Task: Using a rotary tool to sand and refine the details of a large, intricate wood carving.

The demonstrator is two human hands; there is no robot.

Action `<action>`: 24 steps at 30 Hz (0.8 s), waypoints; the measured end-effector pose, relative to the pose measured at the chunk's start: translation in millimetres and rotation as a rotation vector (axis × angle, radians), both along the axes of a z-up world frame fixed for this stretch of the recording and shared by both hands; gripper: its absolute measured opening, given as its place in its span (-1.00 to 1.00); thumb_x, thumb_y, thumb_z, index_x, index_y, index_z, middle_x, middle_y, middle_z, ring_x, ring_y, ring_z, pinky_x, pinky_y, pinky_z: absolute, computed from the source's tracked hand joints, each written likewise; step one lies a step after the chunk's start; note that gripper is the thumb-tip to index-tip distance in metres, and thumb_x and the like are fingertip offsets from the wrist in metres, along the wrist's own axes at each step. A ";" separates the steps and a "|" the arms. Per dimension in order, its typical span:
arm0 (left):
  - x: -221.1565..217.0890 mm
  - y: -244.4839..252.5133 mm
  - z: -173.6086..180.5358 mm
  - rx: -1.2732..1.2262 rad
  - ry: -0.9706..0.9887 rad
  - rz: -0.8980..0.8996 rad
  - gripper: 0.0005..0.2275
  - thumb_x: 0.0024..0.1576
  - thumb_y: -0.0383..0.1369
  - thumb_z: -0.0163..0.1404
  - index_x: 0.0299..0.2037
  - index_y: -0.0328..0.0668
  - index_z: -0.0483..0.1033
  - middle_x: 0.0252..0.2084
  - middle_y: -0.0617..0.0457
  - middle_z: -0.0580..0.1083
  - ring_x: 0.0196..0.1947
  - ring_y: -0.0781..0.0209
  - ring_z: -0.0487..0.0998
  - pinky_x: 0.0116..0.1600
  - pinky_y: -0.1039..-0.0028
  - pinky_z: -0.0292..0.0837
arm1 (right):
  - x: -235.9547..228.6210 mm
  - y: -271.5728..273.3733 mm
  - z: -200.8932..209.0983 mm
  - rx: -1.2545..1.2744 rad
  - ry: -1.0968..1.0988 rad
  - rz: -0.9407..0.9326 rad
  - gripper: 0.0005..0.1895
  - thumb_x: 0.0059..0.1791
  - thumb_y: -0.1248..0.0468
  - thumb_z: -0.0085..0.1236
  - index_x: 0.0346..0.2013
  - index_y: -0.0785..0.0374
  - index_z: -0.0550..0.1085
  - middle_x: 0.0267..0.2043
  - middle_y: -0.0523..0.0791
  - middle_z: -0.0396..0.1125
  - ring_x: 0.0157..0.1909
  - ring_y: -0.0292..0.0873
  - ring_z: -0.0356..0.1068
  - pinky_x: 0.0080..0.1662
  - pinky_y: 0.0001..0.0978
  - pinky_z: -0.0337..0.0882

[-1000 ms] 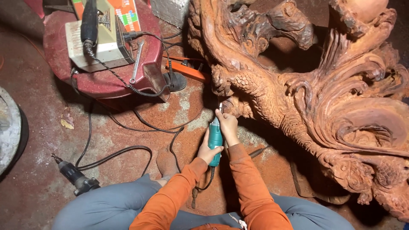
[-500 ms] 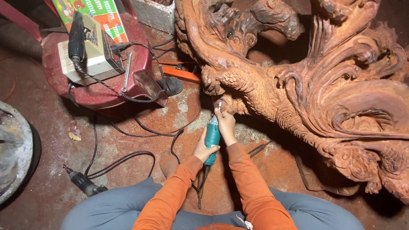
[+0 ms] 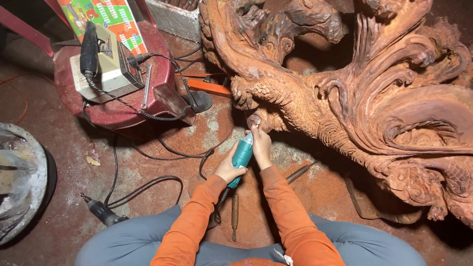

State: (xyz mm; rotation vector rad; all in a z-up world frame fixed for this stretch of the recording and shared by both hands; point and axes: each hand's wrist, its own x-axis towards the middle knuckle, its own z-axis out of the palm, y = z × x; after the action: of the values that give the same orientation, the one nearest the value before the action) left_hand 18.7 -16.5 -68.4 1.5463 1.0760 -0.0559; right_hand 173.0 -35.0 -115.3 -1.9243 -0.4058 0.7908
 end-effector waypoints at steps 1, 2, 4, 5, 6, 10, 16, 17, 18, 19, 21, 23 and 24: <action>-1.3 1.4 -3.0 0.013 0.009 -0.012 -0.03 -0.18 -0.07 0.27 0.46 0.67 -0.09 0.21 -0.20 0.43 0.21 -0.17 0.46 0.26 0.19 0.40 | -1.4 -0.8 1.7 0.013 0.005 -0.009 -0.58 0.05 -0.15 0.00 -0.23 -0.02 0.70 -0.22 -0.09 0.56 0.02 0.04 0.47 0.10 -0.19 0.39; -2.7 2.9 -6.0 0.027 0.017 -0.025 -0.02 -0.20 -0.07 0.28 0.46 0.67 -0.09 0.20 -0.21 0.43 0.21 -0.16 0.46 0.25 0.20 0.40 | -2.9 -1.4 3.3 0.026 0.009 -0.018 -0.58 0.06 -0.15 0.00 -0.22 0.00 0.70 -0.22 -0.09 0.56 0.02 0.04 0.47 0.11 -0.19 0.39; -2.9 4.9 5.7 0.014 0.026 -0.041 -0.03 -0.18 -0.07 0.26 0.46 0.67 -0.10 0.19 -0.22 0.43 0.22 -0.17 0.45 0.27 0.20 0.38 | -4.0 -1.9 1.2 0.034 0.011 -0.020 -0.57 0.06 -0.14 -0.01 -0.22 0.00 0.70 -0.22 -0.07 0.55 0.02 0.05 0.47 0.11 -0.19 0.38; -3.2 6.1 11.7 0.002 0.034 -0.054 -0.04 -0.17 -0.07 0.24 0.47 0.67 -0.11 0.19 -0.23 0.43 0.23 -0.18 0.44 0.29 0.21 0.36 | -4.7 -1.7 0.3 0.044 0.011 -0.021 -0.57 0.07 -0.14 -0.01 -0.22 0.01 0.69 -0.21 -0.06 0.55 0.02 0.05 0.47 0.11 -0.18 0.38; -2.9 5.9 14.6 0.002 0.034 -0.054 -0.04 -0.17 -0.07 0.24 0.47 0.67 -0.11 0.19 -0.23 0.43 0.23 -0.18 0.44 0.29 0.21 0.36 | -5.7 -1.7 -0.1 0.044 0.011 -0.020 -0.57 0.07 -0.14 -0.01 -0.22 0.01 0.69 -0.21 -0.06 0.55 0.02 0.05 0.47 0.11 -0.18 0.38; -4.3 8.5 20.1 0.026 0.052 -0.095 -0.03 -0.17 -0.07 0.24 0.47 0.66 -0.12 0.18 -0.25 0.43 0.23 -0.20 0.44 0.29 0.20 0.36 | -7.5 -1.7 -5.0 0.070 0.019 -0.046 -0.57 0.07 -0.14 -0.02 -0.21 0.02 0.69 -0.20 -0.06 0.55 0.02 0.04 0.47 0.11 -0.19 0.36; -10.5 17.5 11.5 0.054 0.068 -0.143 -0.03 -0.18 -0.08 0.25 0.47 0.63 -0.10 0.20 -0.29 0.41 0.24 -0.23 0.42 0.30 0.18 0.35 | -13.9 -4.6 -2.0 0.070 0.003 -0.046 -0.56 0.07 -0.14 -0.04 -0.18 0.02 0.69 -0.18 -0.03 0.55 0.05 0.08 0.46 0.14 -0.15 0.35; -11.4 19.2 11.4 0.048 0.072 -0.156 -0.03 -0.17 -0.09 0.25 0.47 0.61 -0.10 0.19 -0.29 0.41 0.24 -0.23 0.42 0.29 0.19 0.35 | -15.0 -5.4 0.0 0.071 0.002 -0.044 -0.56 0.08 -0.13 -0.04 -0.16 0.02 0.69 -0.17 -0.01 0.54 0.06 0.08 0.45 0.14 -0.14 0.35; -12.4 21.1 8.8 0.050 0.072 -0.157 -0.03 -0.17 -0.09 0.25 0.47 0.61 -0.10 0.19 -0.29 0.41 0.24 -0.23 0.42 0.29 0.19 0.35 | -16.3 -5.7 -0.2 0.072 0.002 -0.045 -0.56 0.08 -0.13 -0.04 -0.16 0.02 0.69 -0.17 -0.01 0.54 0.06 0.08 0.45 0.14 -0.14 0.35; -13.4 23.0 6.3 0.064 0.094 -0.180 -0.03 -0.18 -0.06 0.25 0.47 0.64 -0.12 0.19 -0.28 0.41 0.23 -0.22 0.43 0.30 0.20 0.35 | -17.5 -6.0 -0.3 0.077 0.003 -0.048 -0.55 0.08 -0.14 -0.03 -0.14 0.04 0.68 -0.16 0.01 0.54 0.06 0.10 0.45 0.15 -0.12 0.34; -15.7 26.2 7.6 0.080 0.117 -0.205 -0.02 -0.18 -0.04 0.25 0.46 0.67 -0.14 0.19 -0.27 0.41 0.22 -0.21 0.44 0.30 0.21 0.35 | -19.3 -5.3 -8.3 0.083 0.004 -0.052 -0.54 0.07 -0.14 -0.02 -0.13 0.06 0.68 -0.16 0.02 0.54 0.07 0.13 0.44 0.15 -0.09 0.33; -18.3 28.9 15.5 0.060 0.131 -0.220 -0.02 -0.18 -0.05 0.25 0.46 0.68 -0.13 0.20 -0.26 0.42 0.23 -0.19 0.43 0.30 0.22 0.36 | -20.6 -2.9 -24.0 0.135 0.039 -0.109 -0.57 0.05 -0.13 0.06 -0.16 0.08 0.69 -0.23 -0.03 0.54 -0.05 -0.01 0.47 0.07 -0.21 0.37; -20.8 32.5 11.4 0.062 0.132 -0.223 -0.02 -0.18 -0.05 0.25 0.46 0.68 -0.13 0.20 -0.26 0.42 0.23 -0.19 0.43 0.30 0.22 0.36 | -22.8 -2.7 -23.3 0.137 0.040 -0.112 -0.57 0.05 -0.13 0.06 -0.16 0.08 0.69 -0.23 -0.03 0.54 -0.05 -0.01 0.47 0.07 -0.21 0.37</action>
State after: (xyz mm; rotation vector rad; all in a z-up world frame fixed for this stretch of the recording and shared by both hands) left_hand -2.1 16.0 -57.0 1.7334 1.0116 -0.2828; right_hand 150.1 -37.6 -138.6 -1.7841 -0.3172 0.7093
